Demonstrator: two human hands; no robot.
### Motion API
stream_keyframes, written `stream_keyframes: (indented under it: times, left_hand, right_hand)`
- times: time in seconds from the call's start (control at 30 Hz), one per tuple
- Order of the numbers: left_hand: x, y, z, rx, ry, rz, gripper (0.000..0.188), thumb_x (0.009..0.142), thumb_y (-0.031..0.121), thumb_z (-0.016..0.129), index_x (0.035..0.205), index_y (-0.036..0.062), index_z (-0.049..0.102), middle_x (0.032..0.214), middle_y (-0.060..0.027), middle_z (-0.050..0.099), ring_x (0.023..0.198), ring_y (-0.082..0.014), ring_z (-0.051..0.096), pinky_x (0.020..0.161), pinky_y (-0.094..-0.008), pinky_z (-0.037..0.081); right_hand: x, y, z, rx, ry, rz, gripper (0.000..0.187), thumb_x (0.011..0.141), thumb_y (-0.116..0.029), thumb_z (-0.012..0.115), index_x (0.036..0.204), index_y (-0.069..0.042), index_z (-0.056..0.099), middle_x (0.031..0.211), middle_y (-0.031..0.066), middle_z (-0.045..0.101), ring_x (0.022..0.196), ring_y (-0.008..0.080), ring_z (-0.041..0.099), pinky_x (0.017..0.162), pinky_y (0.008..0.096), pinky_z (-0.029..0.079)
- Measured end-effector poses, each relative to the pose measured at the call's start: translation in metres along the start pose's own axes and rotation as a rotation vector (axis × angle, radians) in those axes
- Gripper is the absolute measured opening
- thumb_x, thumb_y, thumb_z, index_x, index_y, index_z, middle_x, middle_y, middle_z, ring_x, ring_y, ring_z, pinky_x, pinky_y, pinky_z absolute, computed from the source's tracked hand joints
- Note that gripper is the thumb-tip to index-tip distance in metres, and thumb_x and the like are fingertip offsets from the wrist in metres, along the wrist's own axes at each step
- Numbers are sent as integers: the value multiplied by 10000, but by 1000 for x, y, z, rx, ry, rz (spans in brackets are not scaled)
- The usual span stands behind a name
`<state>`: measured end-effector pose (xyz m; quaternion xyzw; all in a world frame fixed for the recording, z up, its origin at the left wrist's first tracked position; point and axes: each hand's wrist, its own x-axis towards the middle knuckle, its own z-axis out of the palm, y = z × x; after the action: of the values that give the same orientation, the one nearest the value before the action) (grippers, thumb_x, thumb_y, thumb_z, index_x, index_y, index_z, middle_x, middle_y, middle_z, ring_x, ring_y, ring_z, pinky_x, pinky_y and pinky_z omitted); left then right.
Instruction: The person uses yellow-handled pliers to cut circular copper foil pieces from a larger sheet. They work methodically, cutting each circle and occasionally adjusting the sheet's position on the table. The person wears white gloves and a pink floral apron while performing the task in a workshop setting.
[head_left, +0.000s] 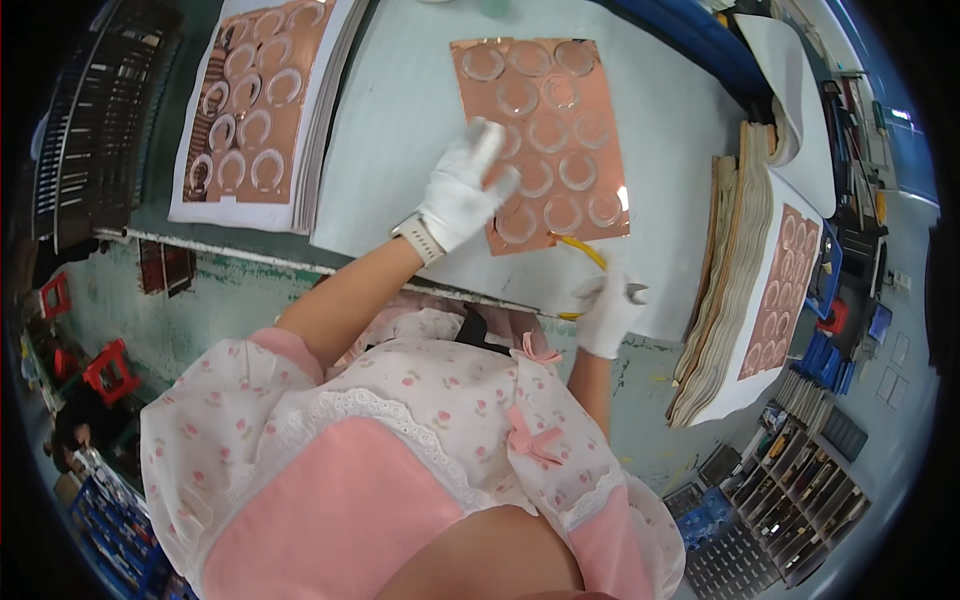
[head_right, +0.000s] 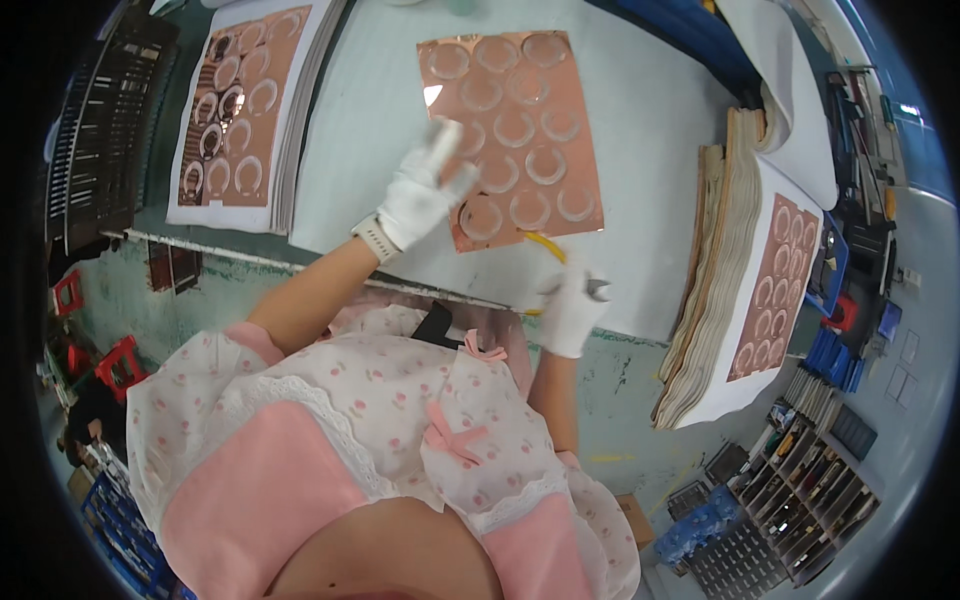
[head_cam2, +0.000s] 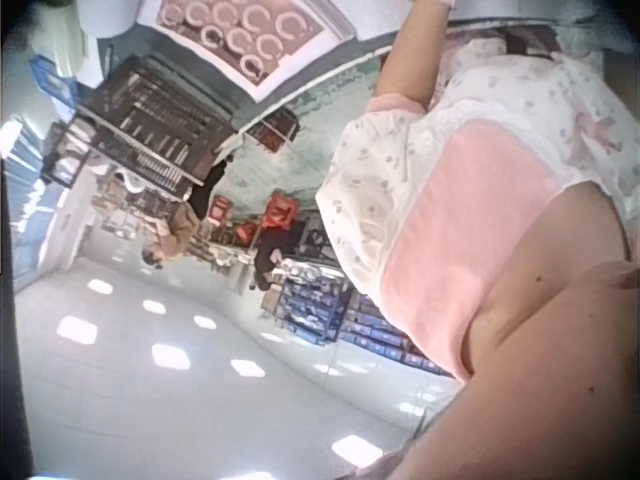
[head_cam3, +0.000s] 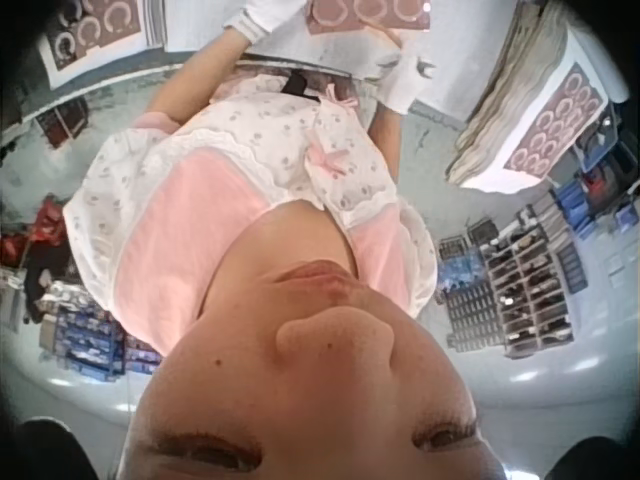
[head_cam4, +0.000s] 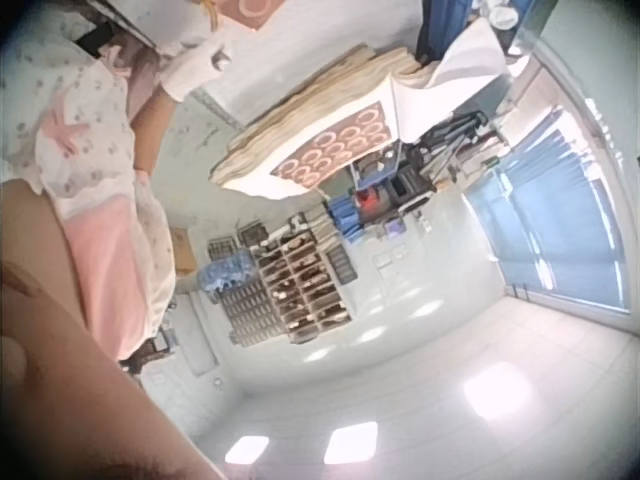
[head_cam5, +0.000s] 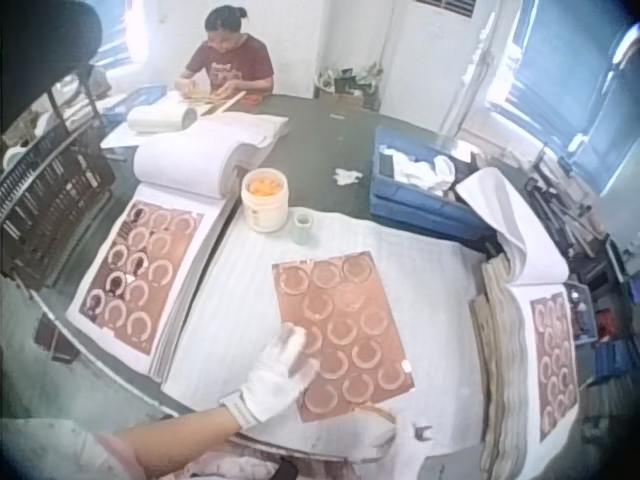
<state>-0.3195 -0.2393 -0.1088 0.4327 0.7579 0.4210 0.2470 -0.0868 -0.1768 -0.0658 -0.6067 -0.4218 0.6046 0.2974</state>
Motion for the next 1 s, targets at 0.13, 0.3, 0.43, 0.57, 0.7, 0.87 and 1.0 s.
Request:
stream_keyframes:
  times: [0.13, 0.3, 0.43, 0.57, 0.7, 0.87, 1.0]
  left_hand:
    - [22, 15, -22, -809, 164, -629, 360, 961, 173, 465, 1305, 66, 476, 1122, -65, 615, 996, -177, 592, 901, -349, 454]
    - [33, 14, -36, -1104, 203, -829, 321, 953, 126, 457, 1246, 8, 518, 1079, -83, 624, 817, -165, 639, 656, -257, 505]
    - [42, -4, -40, -856, -184, -655, 278, 914, 243, 568, 1119, 65, 627, 734, -5, 587, 560, -69, 482, 522, -224, 419]
    - [43, -3, -30, -456, -131, -373, 356, 879, 234, 609, 1193, 67, 598, 909, -71, 650, 640, -140, 567, 575, -291, 471]
    - [34, -16, -17, 5, 168, 317, 450, 841, 98, 547, 1289, 99, 500, 992, -110, 636, 736, -209, 618, 597, -347, 491]
    - [48, 1, -47, 710, -126, 645, 363, 803, 113, 536, 1162, 137, 574, 770, -52, 556, 716, -229, 597, 557, -378, 469]
    - [71, 10, -53, 688, -53, 824, 92, 788, 195, 576, 811, 122, 628, 744, -52, 565, 716, -240, 593, 552, -383, 460]
  right_hand:
    - [63, -17, -32, 304, -4, 157, 365, 944, -348, 471, 961, -21, 632, 847, 58, 637, 537, 107, 525, 414, 182, 365]
    - [114, -30, -32, 380, -164, 306, 417, 952, -353, 445, 1071, 14, 602, 978, 90, 666, 517, 106, 513, 379, 196, 360]
    - [132, -24, -30, 369, -370, 470, 417, 961, -368, 424, 1045, 1, 600, 992, 110, 667, 455, 107, 471, 323, 194, 311]
    - [144, -20, -25, 465, -641, 460, 385, 971, -363, 407, 932, -27, 592, 927, 80, 666, 387, 79, 403, 290, 188, 255]
    - [156, -1, -49, 849, -932, 348, 393, 979, -364, 396, 884, -38, 594, 815, 39, 656, 355, 49, 353, 282, 188, 258]
    - [150, 10, -49, 1174, -844, 135, 365, 973, -350, 425, 879, -45, 603, 793, 20, 642, 368, 40, 370, 290, 180, 303]
    - [156, 18, -55, 1378, -817, -57, 308, 964, -310, 456, 923, -46, 611, 878, 11, 659, 411, 39, 426, 340, 170, 405]
